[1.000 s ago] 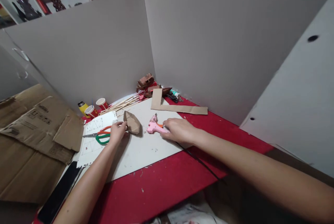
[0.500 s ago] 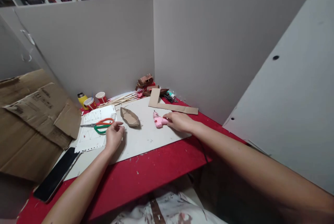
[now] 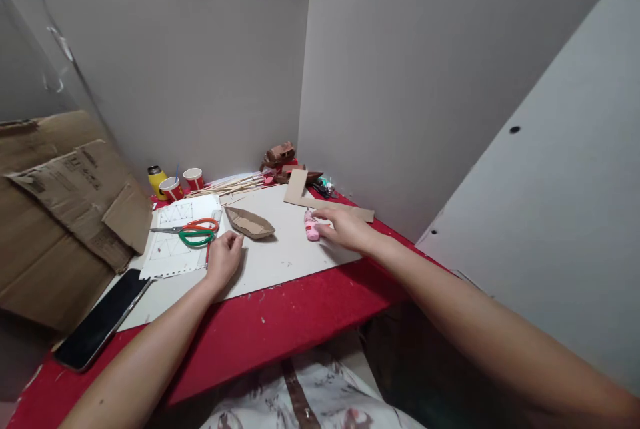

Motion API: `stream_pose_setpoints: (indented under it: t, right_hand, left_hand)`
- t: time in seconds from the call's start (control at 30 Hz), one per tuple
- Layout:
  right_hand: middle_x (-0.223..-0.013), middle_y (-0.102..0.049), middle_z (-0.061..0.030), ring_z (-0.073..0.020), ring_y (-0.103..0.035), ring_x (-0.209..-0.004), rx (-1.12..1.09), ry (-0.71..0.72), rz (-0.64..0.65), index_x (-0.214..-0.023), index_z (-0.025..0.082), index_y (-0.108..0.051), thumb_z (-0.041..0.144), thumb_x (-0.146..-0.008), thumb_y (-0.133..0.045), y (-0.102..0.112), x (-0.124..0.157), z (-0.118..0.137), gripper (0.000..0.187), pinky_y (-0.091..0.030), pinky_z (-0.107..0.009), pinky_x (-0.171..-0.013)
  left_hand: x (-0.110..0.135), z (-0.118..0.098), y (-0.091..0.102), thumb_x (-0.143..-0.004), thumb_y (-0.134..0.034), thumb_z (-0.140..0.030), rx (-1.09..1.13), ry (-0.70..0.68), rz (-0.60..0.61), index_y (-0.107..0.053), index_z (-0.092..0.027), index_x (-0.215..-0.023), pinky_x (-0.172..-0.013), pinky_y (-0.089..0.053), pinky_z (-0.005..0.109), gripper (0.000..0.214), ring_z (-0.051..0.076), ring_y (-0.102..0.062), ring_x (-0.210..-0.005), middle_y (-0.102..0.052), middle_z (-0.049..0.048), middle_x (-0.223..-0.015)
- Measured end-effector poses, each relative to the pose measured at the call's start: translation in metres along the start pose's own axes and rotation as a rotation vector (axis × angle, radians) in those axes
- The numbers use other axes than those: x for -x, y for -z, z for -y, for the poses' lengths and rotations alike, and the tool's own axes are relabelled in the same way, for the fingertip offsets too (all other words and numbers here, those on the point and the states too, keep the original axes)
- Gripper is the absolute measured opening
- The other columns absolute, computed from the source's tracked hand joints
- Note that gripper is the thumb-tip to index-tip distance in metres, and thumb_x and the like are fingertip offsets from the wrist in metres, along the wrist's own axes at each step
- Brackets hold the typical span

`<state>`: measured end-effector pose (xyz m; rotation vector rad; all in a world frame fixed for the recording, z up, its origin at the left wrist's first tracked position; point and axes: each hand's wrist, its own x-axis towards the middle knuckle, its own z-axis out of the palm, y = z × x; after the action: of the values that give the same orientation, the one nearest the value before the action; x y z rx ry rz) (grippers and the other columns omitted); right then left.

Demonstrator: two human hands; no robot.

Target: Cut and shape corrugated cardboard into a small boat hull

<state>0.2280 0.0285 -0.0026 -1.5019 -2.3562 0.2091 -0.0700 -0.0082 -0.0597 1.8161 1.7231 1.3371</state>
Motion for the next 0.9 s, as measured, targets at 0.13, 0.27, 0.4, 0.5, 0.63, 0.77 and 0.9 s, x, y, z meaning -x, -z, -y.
stream_pose_setpoints:
  t: [0.13, 0.27, 0.4, 0.5, 0.63, 0.77, 0.9]
  right_hand:
    - [-0.11, -0.071, -0.0115, -0.0245, -0.067, -0.101, -0.101, 0.109, -0.016, -0.115, 0.017, -0.068, 0.022, -0.092, -0.05, -0.001, -0.02, 0.02, 0.03, -0.05, -0.035, -0.091]
    - [-0.112, -0.07, -0.0101, -0.0226, -0.067, -0.097, -0.191, 0.23, 0.046, -0.119, 0.019, -0.066, 0.02, -0.087, -0.059, -0.013, -0.031, 0.028, 0.033, -0.052, -0.037, -0.089]
    - [-0.136, -0.055, -0.013, -0.0285, -0.055, -0.12, -0.123, 0.353, 0.152, -0.134, 0.025, -0.055, 0.014, -0.084, -0.06, -0.021, -0.037, 0.032, 0.051, -0.048, -0.048, -0.094]
    - [-0.144, -0.046, -0.0148, -0.0329, -0.05, -0.127, -0.004, 0.376, 0.216, -0.131, 0.026, -0.059, 0.009, -0.083, -0.057, -0.025, -0.049, 0.036, 0.05, -0.048, -0.051, -0.092]
    - [-0.14, -0.052, -0.0126, -0.0292, -0.056, -0.119, 0.028, 0.475, 0.238, -0.113, 0.023, -0.072, 0.006, -0.084, -0.055, -0.032, -0.069, 0.037, 0.037, -0.049, -0.044, -0.094]
    - [-0.136, -0.056, -0.0104, -0.0286, -0.055, -0.121, 0.03, 0.509, 0.228, -0.106, 0.023, -0.075, 0.002, -0.083, -0.052, -0.032, -0.079, 0.017, 0.039, -0.048, -0.043, -0.097]
    - [-0.134, -0.058, -0.0099, -0.0319, -0.053, -0.122, 0.06, 0.533, 0.192, -0.109, 0.025, -0.075, -0.005, -0.068, -0.059, -0.017, -0.078, -0.011, 0.053, -0.047, -0.045, -0.098]
  left_hand:
    - [0.005, -0.004, 0.002, -0.083, -0.053, -0.038, 0.009, 0.003, 0.001, -0.043, -0.02, -0.055, -0.054, -0.028, 0.025, 0.035, 0.012, -0.036, -0.052, -0.038, -0.0055, -0.05]
    - [0.006, -0.006, 0.006, -0.084, -0.053, -0.037, 0.022, 0.017, -0.022, -0.04, -0.02, -0.055, -0.053, -0.028, 0.025, 0.036, 0.011, -0.034, -0.052, -0.035, -0.0058, -0.051]
    - [0.007, -0.006, 0.009, -0.085, -0.054, -0.032, 0.026, 0.026, -0.059, -0.041, -0.02, -0.058, -0.053, -0.03, 0.024, 0.032, 0.01, -0.035, -0.053, -0.036, -0.0061, -0.053]
    - [0.008, -0.007, 0.009, -0.083, -0.057, -0.028, 0.031, 0.026, -0.074, -0.05, -0.019, -0.064, -0.053, -0.032, 0.023, 0.022, 0.01, -0.036, -0.051, -0.039, -0.0066, -0.053]
    - [0.01, -0.009, 0.007, -0.082, -0.058, -0.024, 0.059, 0.029, -0.101, -0.06, -0.018, -0.074, -0.054, -0.038, 0.023, 0.01, 0.01, -0.045, -0.053, -0.053, -0.004, -0.059]
    - [0.008, -0.011, 0.009, -0.085, -0.057, -0.027, 0.076, 0.035, -0.193, -0.064, -0.018, -0.094, -0.061, -0.045, 0.025, 0.015, 0.011, -0.053, -0.061, -0.062, -0.0004, -0.074]
    - [-0.001, -0.014, 0.017, -0.085, -0.058, -0.025, 0.059, 0.019, -0.232, -0.063, -0.019, -0.104, -0.067, -0.049, 0.027, 0.02, 0.013, -0.06, -0.07, -0.066, 0.0044, -0.094]
